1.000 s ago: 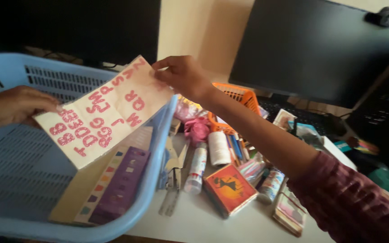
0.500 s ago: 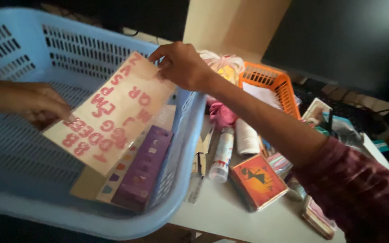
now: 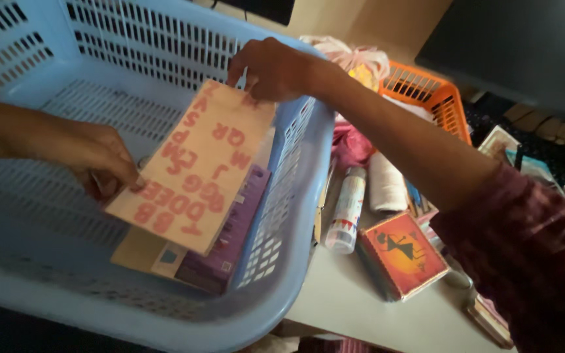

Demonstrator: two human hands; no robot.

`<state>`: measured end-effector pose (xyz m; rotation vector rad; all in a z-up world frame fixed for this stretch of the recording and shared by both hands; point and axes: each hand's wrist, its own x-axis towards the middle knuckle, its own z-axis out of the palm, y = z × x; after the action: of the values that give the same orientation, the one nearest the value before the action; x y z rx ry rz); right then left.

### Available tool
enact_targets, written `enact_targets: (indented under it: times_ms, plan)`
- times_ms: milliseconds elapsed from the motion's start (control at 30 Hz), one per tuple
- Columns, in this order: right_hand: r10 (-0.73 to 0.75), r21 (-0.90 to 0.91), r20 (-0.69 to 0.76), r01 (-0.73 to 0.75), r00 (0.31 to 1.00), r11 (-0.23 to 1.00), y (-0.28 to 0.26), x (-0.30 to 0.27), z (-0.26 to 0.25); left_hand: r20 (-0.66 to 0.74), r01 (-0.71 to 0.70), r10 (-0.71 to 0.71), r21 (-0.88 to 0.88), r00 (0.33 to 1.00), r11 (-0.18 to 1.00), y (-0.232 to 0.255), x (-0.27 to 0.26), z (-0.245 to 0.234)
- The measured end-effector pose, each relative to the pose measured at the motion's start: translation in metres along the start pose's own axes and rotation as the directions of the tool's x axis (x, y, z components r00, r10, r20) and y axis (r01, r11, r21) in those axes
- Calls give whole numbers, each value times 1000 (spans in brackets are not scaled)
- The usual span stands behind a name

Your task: The person organizes craft supplies on a cluttered desk. They place small paint bottles into a clear plastic container, then sort papers and sticker sheets into a blue laundry basket. The person handles items one at a time, moving them from the desk into the containers.

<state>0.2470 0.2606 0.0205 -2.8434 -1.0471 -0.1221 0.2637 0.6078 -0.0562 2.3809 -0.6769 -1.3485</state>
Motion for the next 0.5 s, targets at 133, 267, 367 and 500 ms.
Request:
enact_targets:
  times_ms: [133,267,367,500]
  plan:
    - [81,-102,151,-66,985,993,1,13,15,18,56,-57,47,998,997,12,-2,12]
    - [77,-77,239,-61,968,995,6,15,18,-4,106,-106,83,994,991,12,4,16]
    - [57,-58,326,-41,944,998,9,16,24,9,96,-98,122,995,988,6,10,13]
    - [125,-134,465,-70,876,989,6,15,25,102,-3,-9,124,995,992,4,10,14]
